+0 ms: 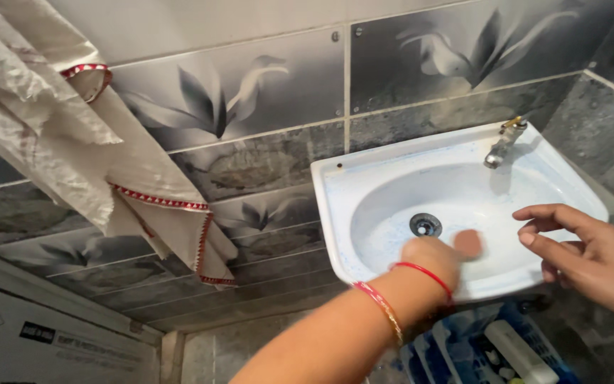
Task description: The person scrubs the interior of a white bathroom sink using a pink-handled brush. They move the brush in circular motions around the basin and near the drain while water runs from the faucet. The person also briefly rinses the brush under the stream.
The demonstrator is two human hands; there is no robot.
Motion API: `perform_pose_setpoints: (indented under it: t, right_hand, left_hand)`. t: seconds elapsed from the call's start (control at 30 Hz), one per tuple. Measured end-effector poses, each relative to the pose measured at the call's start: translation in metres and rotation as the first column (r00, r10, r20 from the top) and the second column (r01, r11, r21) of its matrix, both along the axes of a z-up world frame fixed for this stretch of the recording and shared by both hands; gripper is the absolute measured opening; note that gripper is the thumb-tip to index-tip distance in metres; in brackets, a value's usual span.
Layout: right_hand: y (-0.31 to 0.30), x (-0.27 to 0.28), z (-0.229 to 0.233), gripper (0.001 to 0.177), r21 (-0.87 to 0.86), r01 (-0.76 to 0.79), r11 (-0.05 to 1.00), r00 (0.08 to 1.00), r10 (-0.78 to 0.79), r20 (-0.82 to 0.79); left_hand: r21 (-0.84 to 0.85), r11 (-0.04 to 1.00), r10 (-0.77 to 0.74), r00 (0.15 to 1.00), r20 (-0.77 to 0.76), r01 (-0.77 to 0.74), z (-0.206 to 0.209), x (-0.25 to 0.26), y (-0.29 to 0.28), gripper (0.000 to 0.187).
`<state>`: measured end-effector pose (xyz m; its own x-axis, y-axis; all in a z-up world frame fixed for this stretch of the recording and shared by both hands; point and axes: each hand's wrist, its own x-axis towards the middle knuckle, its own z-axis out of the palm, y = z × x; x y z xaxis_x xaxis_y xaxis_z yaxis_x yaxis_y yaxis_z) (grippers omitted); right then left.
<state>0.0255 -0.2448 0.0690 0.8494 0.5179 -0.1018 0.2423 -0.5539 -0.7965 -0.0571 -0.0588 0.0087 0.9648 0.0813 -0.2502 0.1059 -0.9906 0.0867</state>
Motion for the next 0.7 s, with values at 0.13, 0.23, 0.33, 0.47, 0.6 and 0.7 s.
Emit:
perform_pose_setpoints:
  t: [0.13,0.23,0.33,0.47,0.6,0.7]
  right_hand:
    - [0.01,-0.009,0.005,0.042,0.016,-0.05,0.999,0.999,0.05,-0.01]
    - [0.009,-0.011,0.009,0.042,-0.046,0.011,0.999,1.0,-0.011,0.015]
    - [0.011,-0.009,0.002,0.042,-0.067,0.025,0.997,1.0,-0.025,0.013]
    - [0.031,-0.015,-0.013,0.043,-0.17,-0.11,0.979,0.994,0.112,0.005]
    - [0.064,-0.041,-0.024,0.042,-0.238,-0.111,0.965,0.988,0.081,-0.132]
    - [0.083,-0.055,-0.037,0.041,-0.065,-0.196,0.978,0.949,0.173,-0.263]
  left_hand:
    - [-0.022,0.999,0.021,0.969,-0.245,-0.027,0.022,0.0,-0.023,0.074]
    - [-0.072,0.969,0.231,0.971,-0.058,-0.235,-0.006,0.004,0.006,0.058]
    - [-0.015,0.975,0.213,0.957,-0.195,-0.22,-0.014,0.008,0.024,0.051]
    - [0.011,0.99,0.144,0.972,-0.186,-0.144,-0.005,-0.01,0.026,0.029]
    - [-0.279,0.95,0.144,0.989,-0.007,-0.141,0.002,-0.033,0.025,0.038]
    - [-0.428,0.874,0.238,0.971,-0.036,-0.23,0.006,-0.042,0.032,0.064]
